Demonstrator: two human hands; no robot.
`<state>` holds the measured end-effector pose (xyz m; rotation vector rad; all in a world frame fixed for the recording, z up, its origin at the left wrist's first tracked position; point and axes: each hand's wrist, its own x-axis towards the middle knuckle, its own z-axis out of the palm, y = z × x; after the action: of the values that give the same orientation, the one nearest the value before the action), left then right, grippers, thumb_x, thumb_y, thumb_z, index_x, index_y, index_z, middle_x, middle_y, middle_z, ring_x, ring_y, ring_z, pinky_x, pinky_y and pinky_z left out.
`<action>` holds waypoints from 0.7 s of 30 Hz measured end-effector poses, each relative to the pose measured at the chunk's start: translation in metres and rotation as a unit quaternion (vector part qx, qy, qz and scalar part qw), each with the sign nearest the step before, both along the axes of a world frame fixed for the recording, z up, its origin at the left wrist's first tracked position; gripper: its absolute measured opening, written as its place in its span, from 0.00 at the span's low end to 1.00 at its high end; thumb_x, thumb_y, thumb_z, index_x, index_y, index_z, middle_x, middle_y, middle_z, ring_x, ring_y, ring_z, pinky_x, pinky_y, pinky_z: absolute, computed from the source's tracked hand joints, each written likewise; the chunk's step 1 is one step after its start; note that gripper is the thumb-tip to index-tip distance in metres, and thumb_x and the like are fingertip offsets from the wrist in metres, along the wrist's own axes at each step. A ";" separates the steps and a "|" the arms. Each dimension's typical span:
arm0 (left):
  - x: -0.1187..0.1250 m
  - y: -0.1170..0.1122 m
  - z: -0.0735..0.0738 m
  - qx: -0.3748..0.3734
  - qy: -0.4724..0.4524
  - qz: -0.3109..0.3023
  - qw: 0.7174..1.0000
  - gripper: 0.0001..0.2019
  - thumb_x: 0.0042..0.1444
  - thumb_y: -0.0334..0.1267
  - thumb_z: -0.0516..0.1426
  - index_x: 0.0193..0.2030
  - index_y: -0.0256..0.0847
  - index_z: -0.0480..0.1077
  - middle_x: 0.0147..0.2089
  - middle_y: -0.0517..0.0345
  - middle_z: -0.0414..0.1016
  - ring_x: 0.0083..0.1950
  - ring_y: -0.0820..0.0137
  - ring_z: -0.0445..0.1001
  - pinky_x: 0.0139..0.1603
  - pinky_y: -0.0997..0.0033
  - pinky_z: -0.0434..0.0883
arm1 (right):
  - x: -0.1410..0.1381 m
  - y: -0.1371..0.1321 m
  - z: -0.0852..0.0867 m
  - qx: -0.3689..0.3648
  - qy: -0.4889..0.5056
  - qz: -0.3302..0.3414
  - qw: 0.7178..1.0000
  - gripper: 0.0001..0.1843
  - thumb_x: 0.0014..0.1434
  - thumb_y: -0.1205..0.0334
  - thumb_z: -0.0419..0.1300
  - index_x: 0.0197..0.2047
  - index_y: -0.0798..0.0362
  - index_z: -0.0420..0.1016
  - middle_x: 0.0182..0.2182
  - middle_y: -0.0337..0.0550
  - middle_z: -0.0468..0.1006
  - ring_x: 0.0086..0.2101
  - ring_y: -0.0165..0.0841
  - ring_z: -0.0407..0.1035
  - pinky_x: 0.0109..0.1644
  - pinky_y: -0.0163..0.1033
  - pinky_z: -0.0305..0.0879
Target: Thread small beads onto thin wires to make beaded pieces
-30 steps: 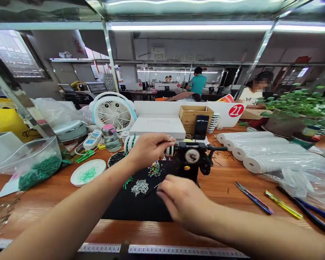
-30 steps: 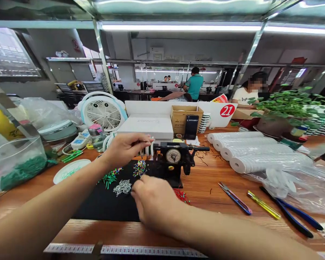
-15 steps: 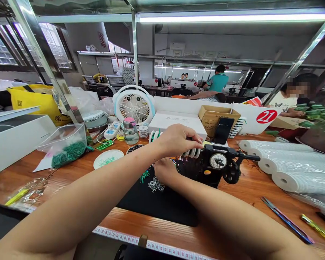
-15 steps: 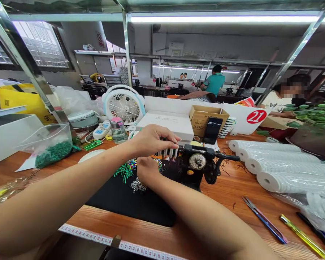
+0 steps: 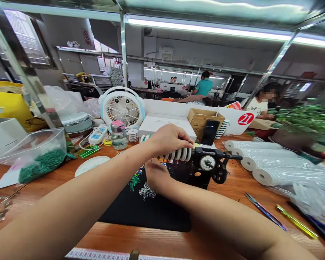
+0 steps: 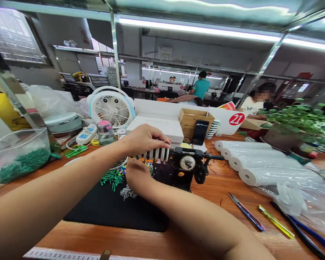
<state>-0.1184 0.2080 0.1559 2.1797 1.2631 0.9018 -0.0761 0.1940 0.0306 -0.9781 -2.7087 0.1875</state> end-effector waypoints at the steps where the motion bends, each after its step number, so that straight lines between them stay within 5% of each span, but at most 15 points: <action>1: -0.001 0.002 0.002 0.000 0.009 0.002 1.000 0.08 0.49 0.38 0.59 0.35 0.41 0.78 0.35 0.57 0.79 0.37 0.69 0.75 0.41 0.67 0.70 | 0.010 -0.007 0.003 0.010 0.000 0.001 1.000 0.19 0.53 0.77 0.46 0.47 0.64 0.66 0.40 0.58 0.74 0.39 0.42 0.70 0.40 0.43 0.67; 6: 0.000 0.005 0.008 -0.008 0.024 0.011 1.000 0.07 0.49 0.39 0.59 0.33 0.43 0.78 0.36 0.58 0.80 0.38 0.68 0.75 0.43 0.66 0.70 | 0.080 -0.037 0.037 0.036 0.144 0.125 0.981 0.09 0.58 0.71 0.46 0.38 0.57 0.66 0.33 0.48 0.72 0.32 0.34 0.66 0.35 0.37 0.64; 10: 0.002 -0.001 0.010 -0.004 0.025 -0.007 1.000 0.05 0.48 0.36 0.60 0.30 0.44 0.77 0.37 0.59 0.79 0.40 0.68 0.75 0.44 0.67 0.70 | 0.129 -0.023 0.091 0.009 0.348 -0.021 0.937 0.06 0.60 0.66 0.48 0.35 0.54 0.65 0.32 0.44 0.71 0.32 0.31 0.65 0.38 0.37 0.62; 13: 0.004 -0.003 0.011 0.020 0.048 -0.008 0.999 0.05 0.48 0.37 0.59 0.30 0.46 0.78 0.37 0.60 0.79 0.38 0.68 0.75 0.42 0.67 0.70 | 0.143 0.003 0.120 -0.080 0.363 -0.081 0.925 0.05 0.58 0.64 0.53 0.33 0.55 0.68 0.31 0.43 0.73 0.32 0.31 0.66 0.37 0.38 0.63; 17: 0.004 -0.002 0.011 0.029 0.061 -0.013 0.998 0.06 0.50 0.41 0.59 0.32 0.47 0.78 0.36 0.60 0.78 0.38 0.69 0.74 0.41 0.68 0.70 | 0.140 0.023 0.124 -0.201 0.354 -0.067 0.911 0.07 0.56 0.62 0.54 0.33 0.56 0.70 0.30 0.43 0.75 0.31 0.30 0.67 0.36 0.37 0.64; 21: 0.004 0.000 0.010 0.032 0.065 -0.021 0.997 0.08 0.50 0.44 0.58 0.34 0.48 0.78 0.36 0.60 0.78 0.37 0.69 0.74 0.40 0.69 0.69 | 0.133 0.026 0.116 -0.210 0.380 -0.078 0.897 0.07 0.56 0.62 0.55 0.33 0.57 0.70 0.31 0.43 0.75 0.32 0.31 0.68 0.35 0.37 0.65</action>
<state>-0.1148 0.2077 0.1656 2.3406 1.2585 0.8053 0.0567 0.2196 0.1466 -0.9518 -1.8878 0.9387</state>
